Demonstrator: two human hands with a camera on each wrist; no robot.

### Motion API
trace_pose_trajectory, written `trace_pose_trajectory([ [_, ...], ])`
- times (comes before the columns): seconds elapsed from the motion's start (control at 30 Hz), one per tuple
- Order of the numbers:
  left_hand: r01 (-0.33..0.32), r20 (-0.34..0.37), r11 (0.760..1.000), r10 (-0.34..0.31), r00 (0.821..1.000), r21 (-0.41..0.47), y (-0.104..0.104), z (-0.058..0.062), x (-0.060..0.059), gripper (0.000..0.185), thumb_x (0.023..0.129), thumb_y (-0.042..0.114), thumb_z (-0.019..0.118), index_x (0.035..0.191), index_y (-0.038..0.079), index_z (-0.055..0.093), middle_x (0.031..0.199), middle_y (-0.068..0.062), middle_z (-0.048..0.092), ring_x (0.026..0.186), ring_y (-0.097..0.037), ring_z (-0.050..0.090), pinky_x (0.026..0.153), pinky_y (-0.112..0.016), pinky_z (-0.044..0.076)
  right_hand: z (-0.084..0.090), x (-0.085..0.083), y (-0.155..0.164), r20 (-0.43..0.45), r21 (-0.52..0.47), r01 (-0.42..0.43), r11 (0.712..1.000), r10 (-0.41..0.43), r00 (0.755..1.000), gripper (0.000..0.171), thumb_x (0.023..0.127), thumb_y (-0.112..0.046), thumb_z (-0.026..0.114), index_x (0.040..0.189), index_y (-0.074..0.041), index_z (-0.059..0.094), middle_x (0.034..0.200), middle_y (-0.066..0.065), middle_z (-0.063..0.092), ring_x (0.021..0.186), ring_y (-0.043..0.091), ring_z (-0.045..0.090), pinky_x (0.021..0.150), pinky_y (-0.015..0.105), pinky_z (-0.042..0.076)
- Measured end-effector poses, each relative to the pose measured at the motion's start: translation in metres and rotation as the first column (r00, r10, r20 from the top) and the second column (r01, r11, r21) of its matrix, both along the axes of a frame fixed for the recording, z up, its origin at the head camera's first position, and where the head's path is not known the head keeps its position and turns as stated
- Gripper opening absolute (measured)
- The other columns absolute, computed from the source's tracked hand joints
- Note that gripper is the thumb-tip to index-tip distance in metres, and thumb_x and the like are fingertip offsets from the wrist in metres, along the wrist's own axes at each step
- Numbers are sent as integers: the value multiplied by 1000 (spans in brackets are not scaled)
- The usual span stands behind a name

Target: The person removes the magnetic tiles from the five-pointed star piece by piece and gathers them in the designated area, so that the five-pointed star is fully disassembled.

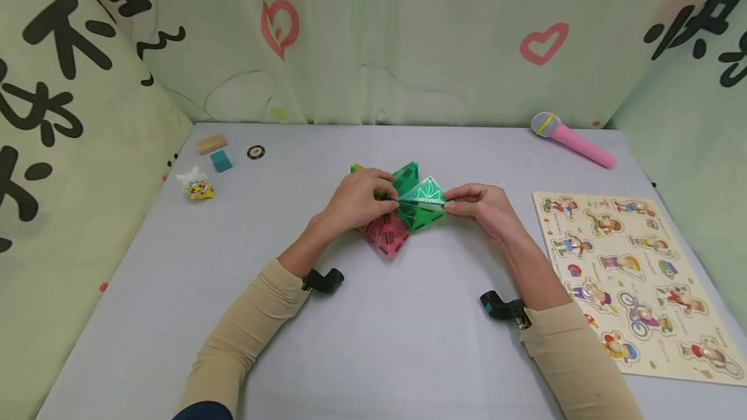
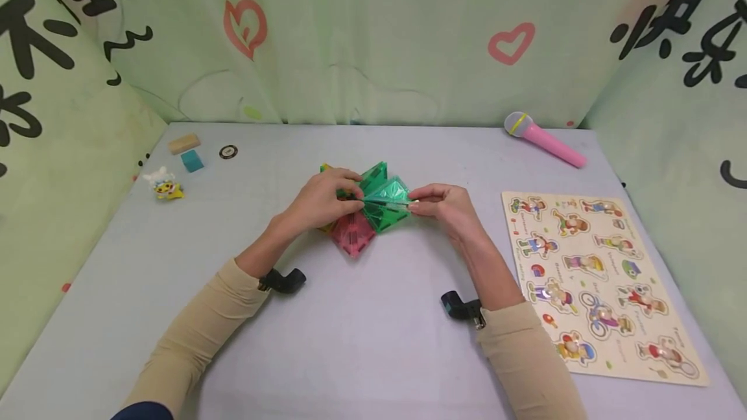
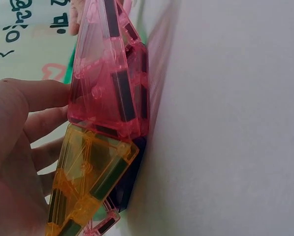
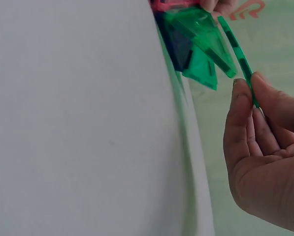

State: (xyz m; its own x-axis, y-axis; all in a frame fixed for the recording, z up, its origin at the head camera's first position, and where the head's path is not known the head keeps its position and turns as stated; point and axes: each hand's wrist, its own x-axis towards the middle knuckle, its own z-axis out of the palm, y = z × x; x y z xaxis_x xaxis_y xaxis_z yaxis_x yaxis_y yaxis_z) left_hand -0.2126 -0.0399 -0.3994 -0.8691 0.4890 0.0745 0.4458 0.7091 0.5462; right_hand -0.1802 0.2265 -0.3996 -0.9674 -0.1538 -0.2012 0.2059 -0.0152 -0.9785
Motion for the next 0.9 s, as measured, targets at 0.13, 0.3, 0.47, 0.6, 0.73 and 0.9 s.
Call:
trace_pose_trajectory([
  [0.13, -12, 22, 1000, 12, 1000, 5, -2, -1, 0, 11, 92, 31, 70, 93, 23, 77, 137, 2, 62, 135, -20, 51, 114, -43, 38, 8, -5, 12, -36, -62, 63, 996, -65, 997, 15, 87, 5, 70, 91, -9, 75, 81, -3, 75, 74, 7, 72, 74, 22, 58],
  [0.3, -10, 46, 1000, 9, 999, 21, -3, -2, 1, 11, 92, 30, 70, 94, 22, 77, 136, 2, 61, 132, -20, 52, 111, -43, 42, 9, -16, 26, -59, -110, 160, 981, -167, 984, 12, 88, 1, 71, 98, -6, 74, 79, -1, 75, 72, 10, 72, 73, 22, 58],
  [0.47, 8, 17, 999, -9, 1000, 32, 0, -1, 2, 13, 92, 29, 71, 97, 19, 78, 116, 2, 60, 109, -15, 54, 95, -35, 48, 4, -37, 41, 26, -155, 264, 952, -263, 964, 14, 87, 4, 71, 97, -5, 74, 77, 0, 75, 69, 11, 72, 71, 21, 58],
  [0.6, 33, -14, 999, -33, 999, 33, 2, -1, 0, 13, 91, 28, 72, 97, 18, 79, 99, 4, 57, 92, -13, 49, 79, -28, 45, 11, -49, 51, 78, -97, 323, 941, -316, 945, 14, 87, 5, 70, 95, -6, 75, 78, -2, 73, 68, 10, 71, 72, 22, 58],
  [0.73, 64, -47, 997, -62, 997, 32, 2, -1, -2, 13, 91, 27, 72, 96, 18, 80, 92, 5, 58, 89, -12, 49, 75, -26, 44, 14, -65, 56, 86, -25, 369, 929, -366, 927, 14, 88, 3, 70, 97, -7, 75, 82, -4, 69, 68, 8, 71, 73, 21, 58],
  [0.9, 75, -52, 997, -73, 996, 34, -1, -2, -2, 12, 91, 26, 72, 95, 18, 80, 91, 7, 63, 93, -13, 51, 80, -27, 46, 3, -86, 61, 66, 94, 401, 911, -408, 911, 20, 89, -1, 70, 109, -3, 68, 78, -7, 66, 66, 4, 69, 71, 19, 57],
])
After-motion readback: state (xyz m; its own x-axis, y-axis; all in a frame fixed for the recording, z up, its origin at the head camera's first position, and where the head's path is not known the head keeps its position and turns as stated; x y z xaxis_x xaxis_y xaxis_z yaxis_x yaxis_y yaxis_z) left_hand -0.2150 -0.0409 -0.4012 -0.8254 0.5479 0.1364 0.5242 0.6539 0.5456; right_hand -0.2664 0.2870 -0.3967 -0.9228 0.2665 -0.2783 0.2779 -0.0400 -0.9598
